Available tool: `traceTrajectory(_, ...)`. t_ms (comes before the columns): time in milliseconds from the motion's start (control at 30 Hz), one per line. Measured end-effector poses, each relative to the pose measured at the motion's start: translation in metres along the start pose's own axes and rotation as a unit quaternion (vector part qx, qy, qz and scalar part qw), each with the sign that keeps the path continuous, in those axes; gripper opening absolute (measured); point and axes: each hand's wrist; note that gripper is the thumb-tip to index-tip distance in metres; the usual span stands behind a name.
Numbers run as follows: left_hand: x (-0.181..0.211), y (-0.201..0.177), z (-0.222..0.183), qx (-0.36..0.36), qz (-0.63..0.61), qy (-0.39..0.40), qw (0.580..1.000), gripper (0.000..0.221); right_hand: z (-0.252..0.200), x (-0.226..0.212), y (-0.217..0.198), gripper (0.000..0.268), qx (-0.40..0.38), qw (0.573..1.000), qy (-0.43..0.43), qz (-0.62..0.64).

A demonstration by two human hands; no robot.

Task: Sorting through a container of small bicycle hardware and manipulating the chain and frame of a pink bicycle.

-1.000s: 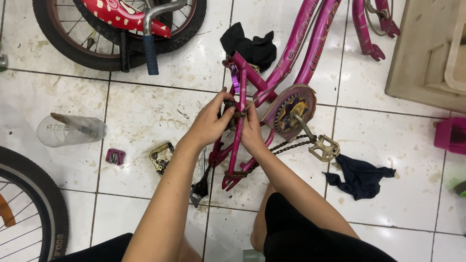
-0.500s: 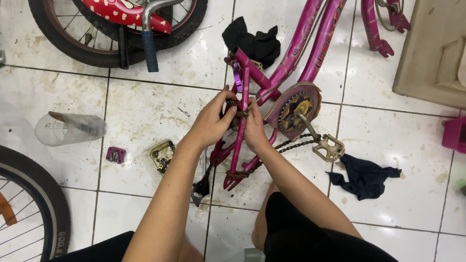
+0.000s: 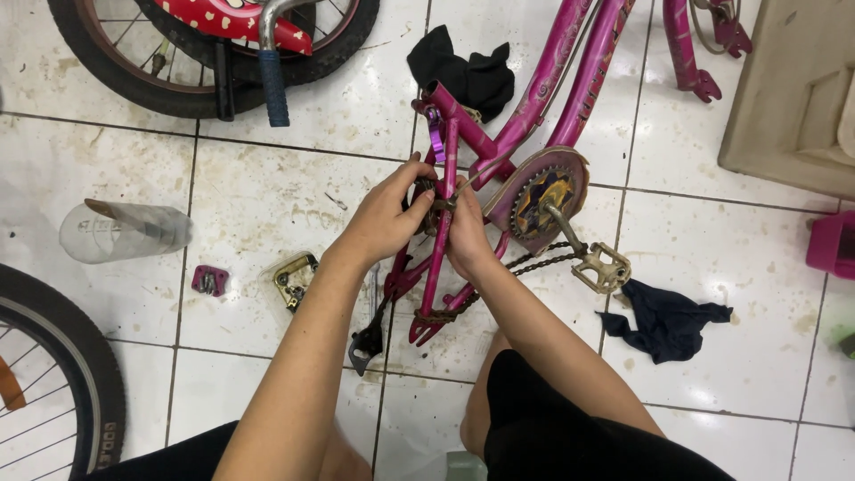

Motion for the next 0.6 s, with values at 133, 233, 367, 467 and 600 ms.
traceTrajectory(133,0.023,-0.014,0.004,-0.037,0.055,-0.007,0.998,0.031,-0.007,-0.001,0.004,0.017,0.005,1.0,0.008,-0.007)
traceTrajectory(233,0.026,-0.016,0.011,-0.077,0.116,-0.022,0.99,0.04,-0.007,0.003,0.002,0.013,-0.002,1.0,-0.003,0.019)
traceTrajectory(367,0.03,-0.015,0.017,-0.093,0.137,-0.027,0.986,0.043,0.004,0.017,-0.008,0.013,-0.006,0.999,-0.01,0.032)
traceTrajectory(467,0.028,-0.014,0.018,-0.09,0.142,-0.021,0.986,0.043,0.008,0.022,-0.011,0.014,-0.011,0.999,-0.027,0.033)
traceTrajectory(600,0.025,-0.012,0.017,-0.081,0.134,-0.001,0.988,0.043,0.012,0.023,-0.012,0.015,-0.006,0.999,-0.031,0.025)
Point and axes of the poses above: each hand's wrist, its own z-axis towards the middle knuckle, its own y-axis out of the palm, x = y × z, and after that the axes turned 13 degrees about y, right-handed
